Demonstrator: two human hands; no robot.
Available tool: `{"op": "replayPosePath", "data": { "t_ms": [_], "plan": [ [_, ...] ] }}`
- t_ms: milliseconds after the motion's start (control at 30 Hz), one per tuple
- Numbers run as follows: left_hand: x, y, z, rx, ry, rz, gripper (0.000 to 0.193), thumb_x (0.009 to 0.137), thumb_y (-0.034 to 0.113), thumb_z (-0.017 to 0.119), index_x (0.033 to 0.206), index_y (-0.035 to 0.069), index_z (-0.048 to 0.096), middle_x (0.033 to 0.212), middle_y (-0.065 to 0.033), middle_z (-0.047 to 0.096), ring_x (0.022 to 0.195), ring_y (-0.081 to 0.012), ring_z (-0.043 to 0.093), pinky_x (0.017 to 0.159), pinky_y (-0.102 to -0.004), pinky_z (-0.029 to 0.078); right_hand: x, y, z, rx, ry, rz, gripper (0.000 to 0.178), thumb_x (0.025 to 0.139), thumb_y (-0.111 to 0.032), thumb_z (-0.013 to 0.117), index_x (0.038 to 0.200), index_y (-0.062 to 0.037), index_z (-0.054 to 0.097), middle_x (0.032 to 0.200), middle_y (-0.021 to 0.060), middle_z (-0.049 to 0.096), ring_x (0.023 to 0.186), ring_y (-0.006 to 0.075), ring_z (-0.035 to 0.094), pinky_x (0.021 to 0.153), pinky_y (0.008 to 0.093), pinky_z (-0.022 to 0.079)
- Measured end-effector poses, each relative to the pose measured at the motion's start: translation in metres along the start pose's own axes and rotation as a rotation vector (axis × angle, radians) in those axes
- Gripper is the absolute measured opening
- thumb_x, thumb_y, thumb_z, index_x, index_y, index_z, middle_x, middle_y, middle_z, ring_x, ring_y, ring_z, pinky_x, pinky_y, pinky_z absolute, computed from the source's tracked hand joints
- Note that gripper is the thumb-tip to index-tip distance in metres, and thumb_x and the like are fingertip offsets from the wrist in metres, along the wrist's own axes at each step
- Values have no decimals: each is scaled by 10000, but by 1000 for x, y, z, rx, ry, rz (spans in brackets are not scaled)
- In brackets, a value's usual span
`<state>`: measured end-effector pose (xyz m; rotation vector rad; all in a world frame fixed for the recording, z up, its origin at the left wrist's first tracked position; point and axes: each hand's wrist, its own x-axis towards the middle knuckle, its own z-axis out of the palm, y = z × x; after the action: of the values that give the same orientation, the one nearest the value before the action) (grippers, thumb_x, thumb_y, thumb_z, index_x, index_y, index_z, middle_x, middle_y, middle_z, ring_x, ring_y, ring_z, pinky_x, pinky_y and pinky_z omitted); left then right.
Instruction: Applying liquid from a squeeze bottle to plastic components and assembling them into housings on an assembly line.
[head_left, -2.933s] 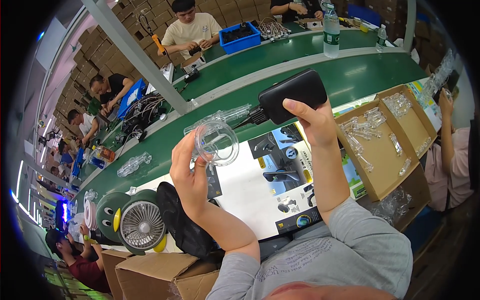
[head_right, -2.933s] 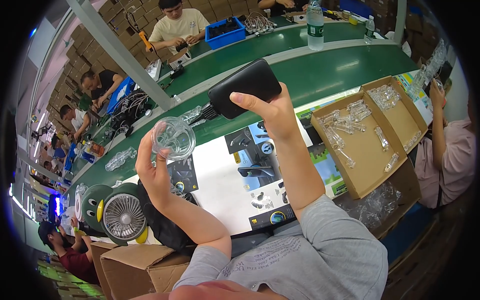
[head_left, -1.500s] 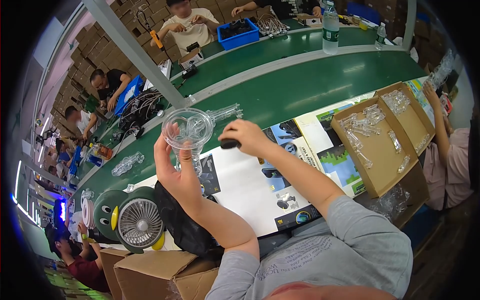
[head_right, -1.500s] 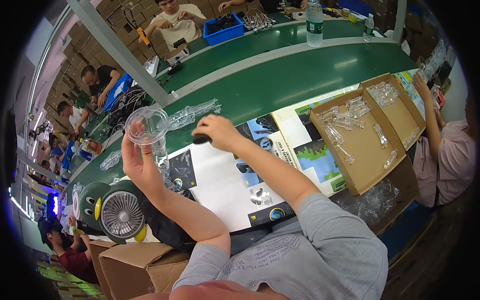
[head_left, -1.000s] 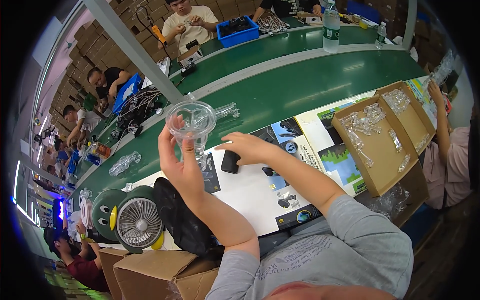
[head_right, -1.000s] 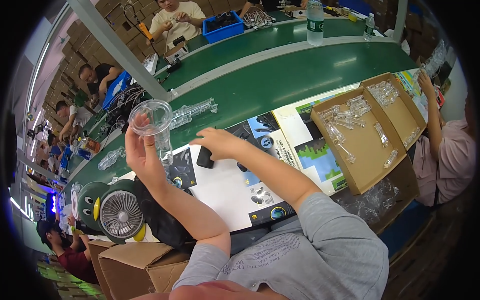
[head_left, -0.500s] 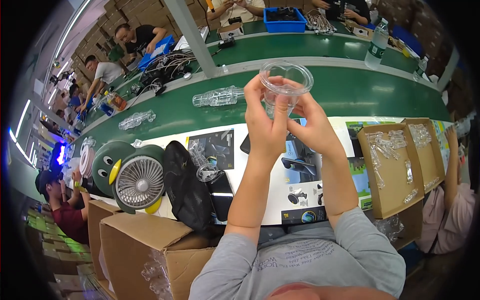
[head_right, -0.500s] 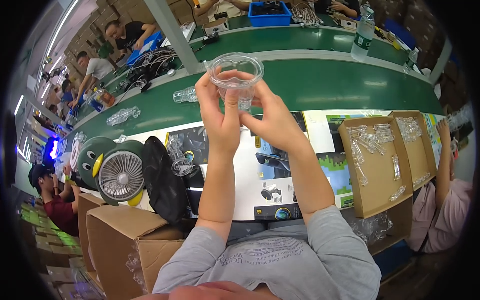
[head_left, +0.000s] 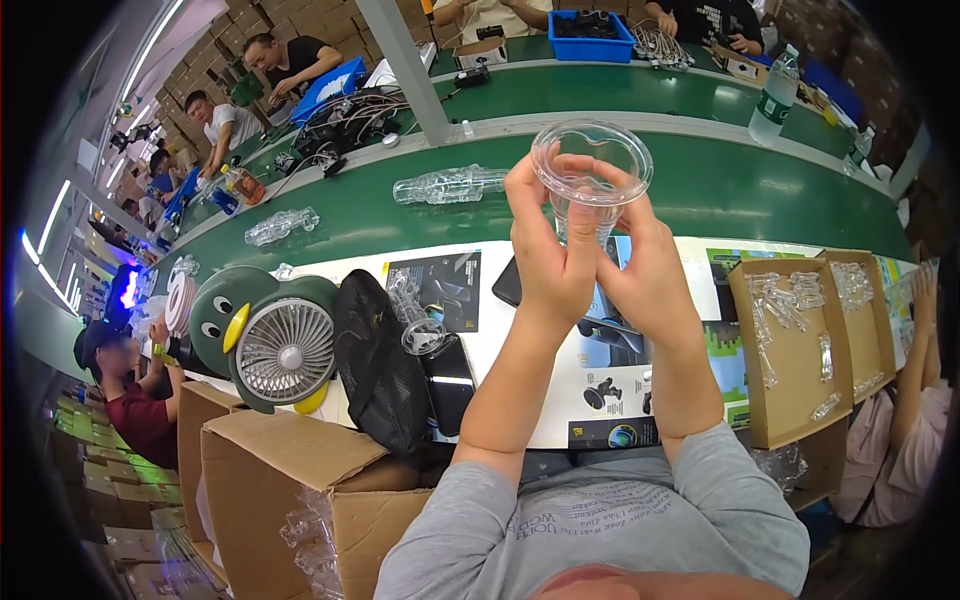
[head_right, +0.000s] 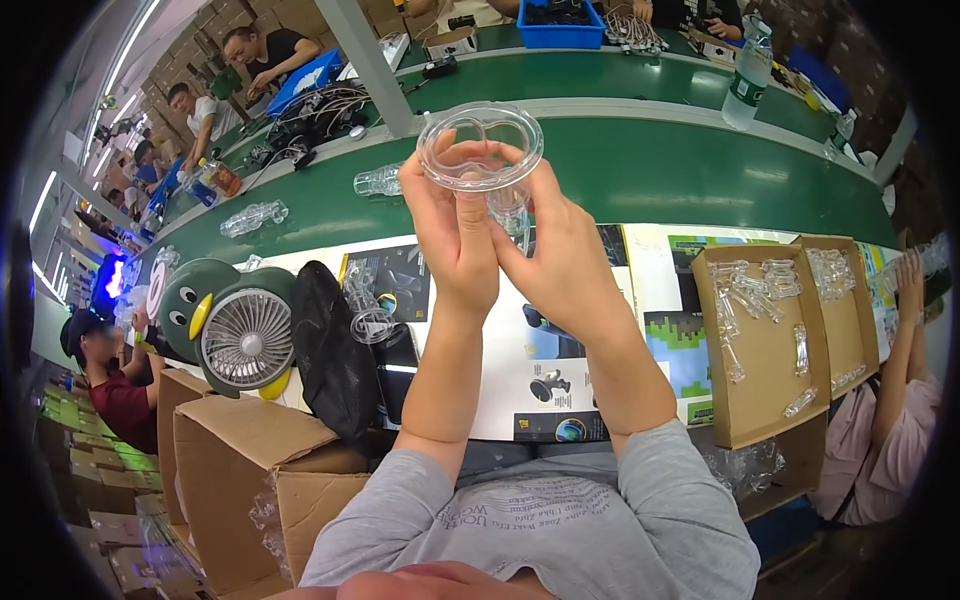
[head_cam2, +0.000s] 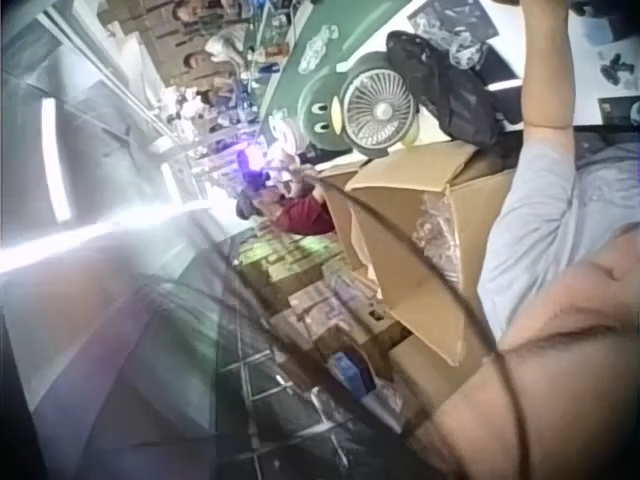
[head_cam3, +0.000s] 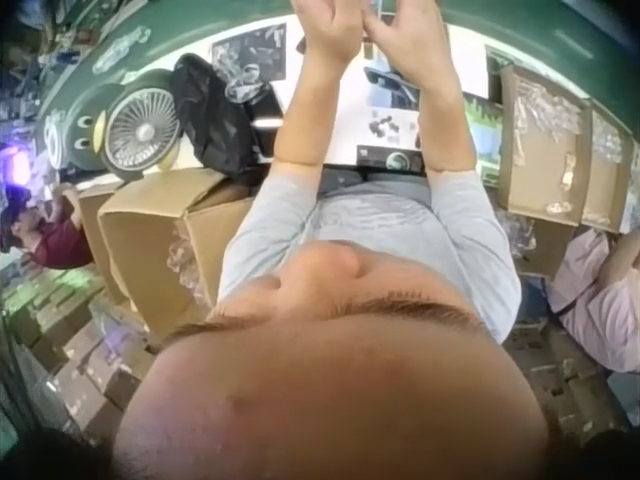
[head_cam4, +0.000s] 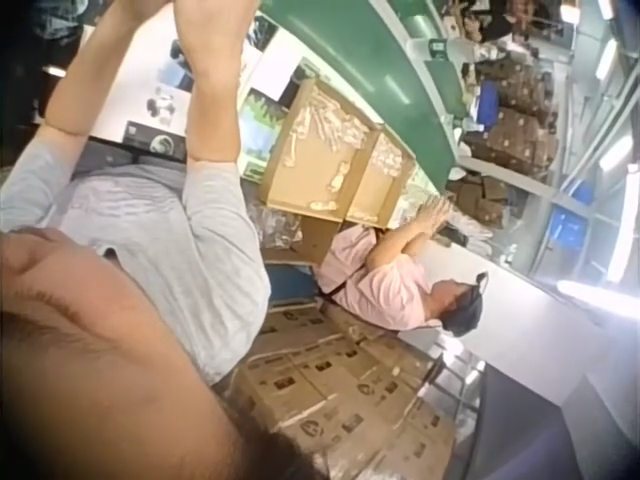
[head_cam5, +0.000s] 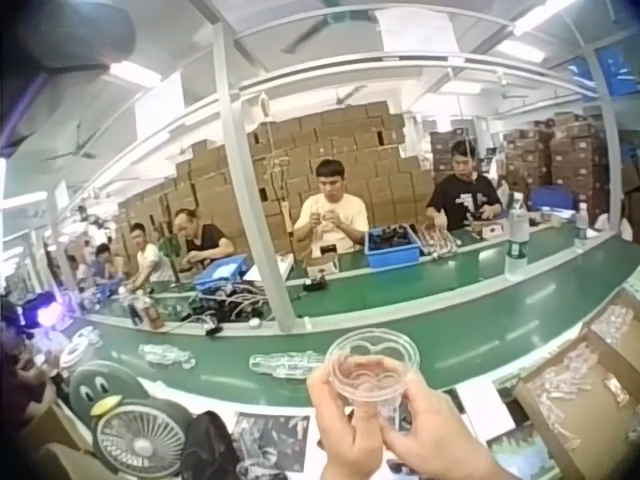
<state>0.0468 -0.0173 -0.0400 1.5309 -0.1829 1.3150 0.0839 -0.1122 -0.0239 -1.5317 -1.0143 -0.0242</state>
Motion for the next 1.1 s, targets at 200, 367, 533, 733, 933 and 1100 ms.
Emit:
{"op": "replayPosePath", "data": {
  "t_ms": [200,367,533,733,933,1100],
  "plan": [
    [10,2,-4,-5,-30,-68,384,938,226,437,1220,-29,379,1066,-146,549,844,-194,590,756,-297,460,2,-3,-2,-116,19,-110,520,775,-98,619,1250,-33,418,957,176,636,868,346,627,733,373,490],
    [18,-2,-19,33,27,-160,325,953,239,407,1166,-2,459,976,-122,592,702,-187,619,631,-272,476,-3,-8,1,-317,-64,-71,568,769,-80,644,1279,9,411,993,206,636,923,283,641,822,329,475],
    [20,-1,-27,33,-56,-191,343,956,264,386,1160,5,482,788,-110,623,694,-153,611,605,-288,472,-3,-10,6,-247,-60,-36,599,778,-68,635,1324,-5,396,1003,160,635,925,213,621,840,310,455],
    [18,4,-35,-123,12,-180,462,962,358,359,1219,-12,462,949,-107,618,779,-129,566,681,-259,463,-7,-13,26,-90,-98,-115,674,794,3,566,1399,-31,269,1231,176,518,1061,219,551,904,306,417],
    [17,0,-34,-318,60,-203,491,967,387,361,1167,-24,540,1124,-95,587,887,-109,539,781,-246,447,-9,-14,24,-34,-145,-114,700,788,50,534,1414,-41,235,1323,173,434,1115,212,508,921,314,411],
    [26,-3,-48,-18,-93,-237,367,940,258,448,1197,10,533,1131,-99,591,1062,-152,518,929,-301,384,-1,-12,16,275,55,-109,756,759,27,620,1404,-23,228,1359,162,389,1203,233,442,969,342,381]
  ]
}}
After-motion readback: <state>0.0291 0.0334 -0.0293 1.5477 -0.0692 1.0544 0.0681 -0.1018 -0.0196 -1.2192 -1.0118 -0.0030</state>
